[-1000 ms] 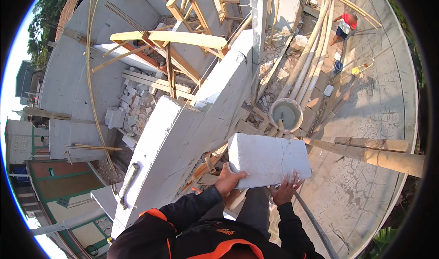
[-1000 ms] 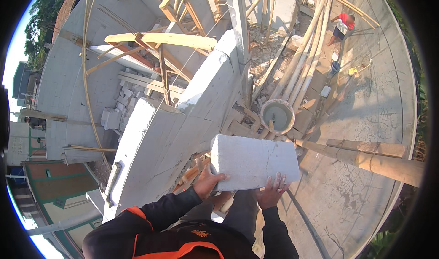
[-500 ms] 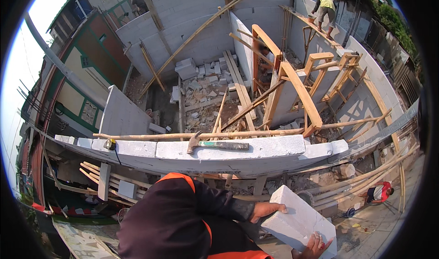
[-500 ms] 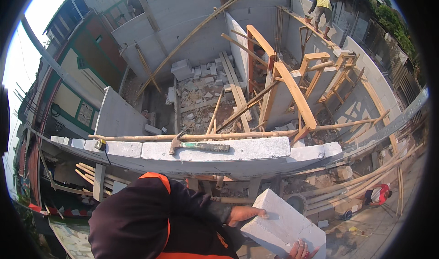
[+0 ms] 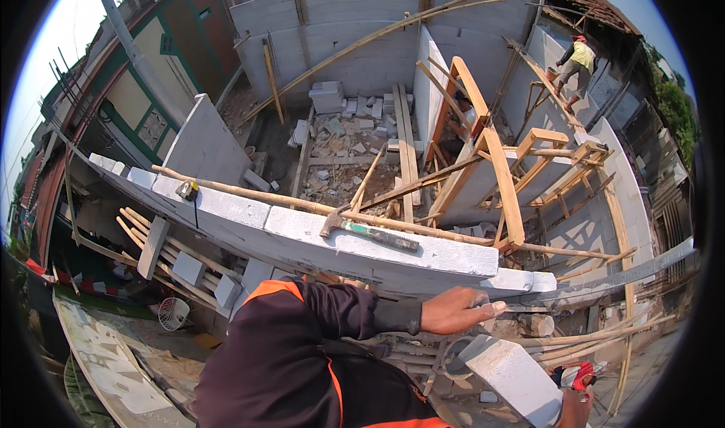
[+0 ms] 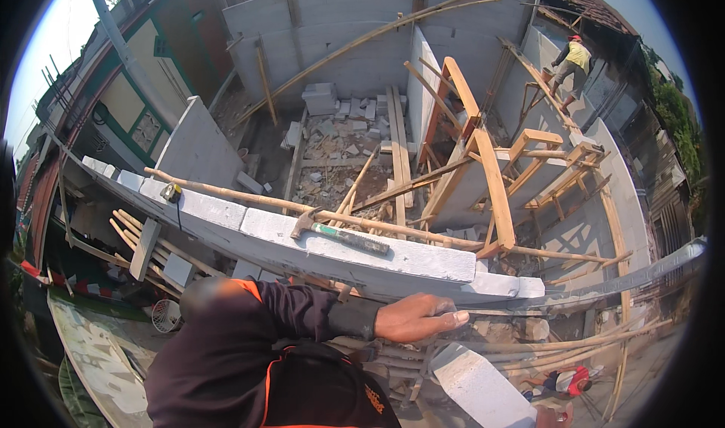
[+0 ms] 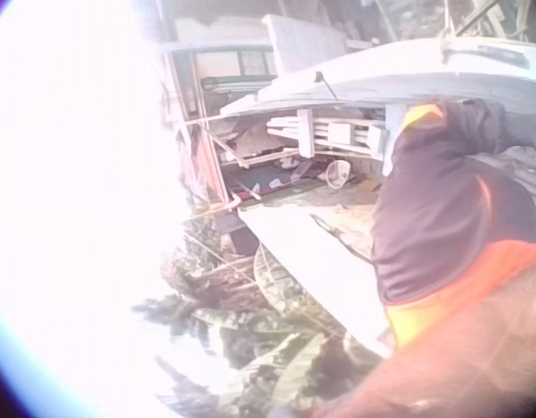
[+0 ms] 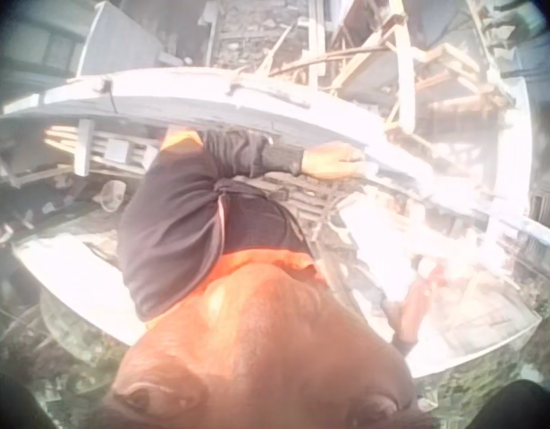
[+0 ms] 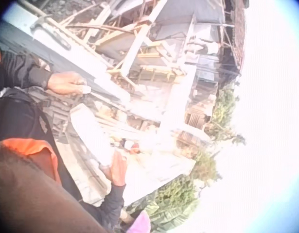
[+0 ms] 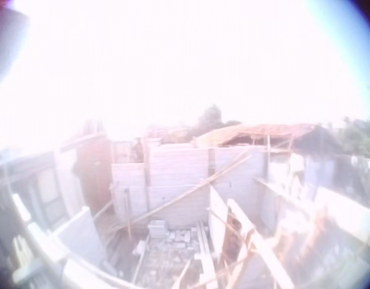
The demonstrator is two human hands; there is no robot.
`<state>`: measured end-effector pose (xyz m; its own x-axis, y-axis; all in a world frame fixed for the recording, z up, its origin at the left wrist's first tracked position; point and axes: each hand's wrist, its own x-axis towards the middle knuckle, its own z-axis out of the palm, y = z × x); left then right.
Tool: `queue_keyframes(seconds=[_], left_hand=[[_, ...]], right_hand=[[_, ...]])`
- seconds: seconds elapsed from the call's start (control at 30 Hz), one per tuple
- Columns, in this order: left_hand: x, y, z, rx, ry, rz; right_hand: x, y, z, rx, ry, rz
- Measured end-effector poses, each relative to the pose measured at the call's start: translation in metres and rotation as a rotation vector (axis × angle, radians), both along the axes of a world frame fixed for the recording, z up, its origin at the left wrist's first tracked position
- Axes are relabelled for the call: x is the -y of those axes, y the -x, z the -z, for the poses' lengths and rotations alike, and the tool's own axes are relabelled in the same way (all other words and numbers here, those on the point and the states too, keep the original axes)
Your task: The person measures a brick with a tape measure, cuts it with a saw, applies mortar with a trowel, and places the brick onto a wall before using a hammer to tap it into place.
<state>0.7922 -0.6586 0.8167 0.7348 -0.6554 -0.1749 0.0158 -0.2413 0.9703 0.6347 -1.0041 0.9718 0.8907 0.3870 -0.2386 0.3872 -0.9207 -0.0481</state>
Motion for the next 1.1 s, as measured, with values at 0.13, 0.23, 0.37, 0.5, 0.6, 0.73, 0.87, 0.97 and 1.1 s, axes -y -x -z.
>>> queue_keyframes(seconds=[0.13, 0.23, 0.37, 0.5, 0.6, 0.73, 0.87, 0.97, 1.1], left_hand=[[0.002, 0.017, -0.085, 0.844, 0.143, -0.139], [0.018, 0.028, -0.125, 1.142, 0.094, -0.001], [0.030, 0.029, -0.144, 1.246, -0.184, 0.112], [0.010, 0.018, -0.153, 1.027, -0.314, 0.229], [-0.011, 0.018, -0.164, 1.236, -0.333, 0.085], [-0.048, 0.014, -0.181, 1.244, -0.402, 0.076], [-0.088, 0.018, -0.191, 1.285, -0.426, 0.002], [-0.113, 0.024, -0.193, 1.258, -0.444, -0.031], [-0.144, 0.027, -0.197, 1.198, -0.391, -0.068]], right_hand=[[0.018, -0.013, -0.023, 0.029, -0.028, 0.030], [0.018, -0.028, -0.036, -0.030, 0.124, 0.090], [0.002, -0.048, -0.054, 0.119, 0.149, -0.145], [-0.021, -0.064, -0.074, 0.080, 0.212, -0.118], [-0.038, -0.080, -0.082, 0.064, 0.109, -0.136], [-0.061, -0.100, -0.085, 0.291, 0.070, -0.304], [-0.093, -0.117, -0.094, 0.231, 0.091, -0.323], [-0.123, -0.122, -0.097, 0.269, 0.033, -0.364], [-0.154, -0.139, -0.107, 0.190, 0.030, -0.407]])
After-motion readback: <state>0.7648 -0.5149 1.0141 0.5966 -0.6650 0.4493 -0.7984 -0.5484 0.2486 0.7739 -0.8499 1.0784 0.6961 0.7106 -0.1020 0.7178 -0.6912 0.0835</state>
